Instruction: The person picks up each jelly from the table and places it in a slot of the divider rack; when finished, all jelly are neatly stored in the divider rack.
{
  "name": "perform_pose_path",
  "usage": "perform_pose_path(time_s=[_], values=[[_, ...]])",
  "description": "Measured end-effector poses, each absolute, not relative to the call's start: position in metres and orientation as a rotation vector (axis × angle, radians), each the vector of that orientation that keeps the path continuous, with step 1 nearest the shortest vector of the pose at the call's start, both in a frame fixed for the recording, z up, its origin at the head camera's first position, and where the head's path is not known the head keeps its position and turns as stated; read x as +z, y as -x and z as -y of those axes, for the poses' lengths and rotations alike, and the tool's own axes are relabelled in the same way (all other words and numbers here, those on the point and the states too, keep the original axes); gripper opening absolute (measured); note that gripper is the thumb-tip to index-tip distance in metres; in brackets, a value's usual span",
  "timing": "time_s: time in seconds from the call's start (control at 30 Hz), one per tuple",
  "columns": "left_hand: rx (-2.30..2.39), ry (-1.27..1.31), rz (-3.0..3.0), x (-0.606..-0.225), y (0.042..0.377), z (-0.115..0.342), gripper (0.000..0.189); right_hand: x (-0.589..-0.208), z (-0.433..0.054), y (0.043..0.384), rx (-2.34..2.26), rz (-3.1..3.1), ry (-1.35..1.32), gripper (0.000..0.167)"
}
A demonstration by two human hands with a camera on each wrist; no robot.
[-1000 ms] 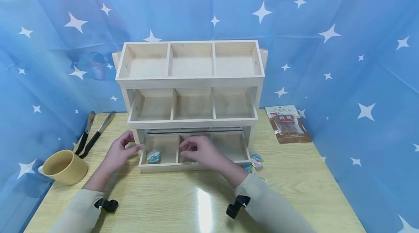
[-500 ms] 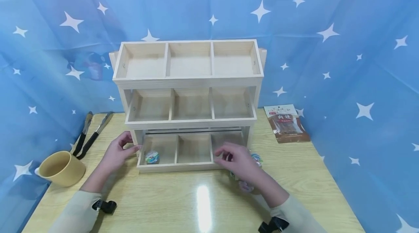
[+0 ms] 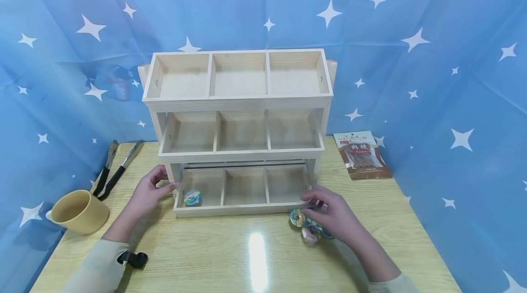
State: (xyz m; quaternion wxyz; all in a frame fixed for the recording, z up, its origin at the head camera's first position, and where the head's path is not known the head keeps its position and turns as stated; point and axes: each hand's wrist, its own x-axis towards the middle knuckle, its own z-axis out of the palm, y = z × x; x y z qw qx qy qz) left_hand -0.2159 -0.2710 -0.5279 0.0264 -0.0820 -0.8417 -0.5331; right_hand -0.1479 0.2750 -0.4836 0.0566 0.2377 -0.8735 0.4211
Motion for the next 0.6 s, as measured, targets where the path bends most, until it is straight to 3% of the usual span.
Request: perform_pose_path(time_s=[0.6], values=[[-1.649, 0.25, 2.604, -0.528, 0.216, 0.271, 0.04, -0.503, -0.318, 0.121, 1.2, 2.681, -0.652, 0.035]])
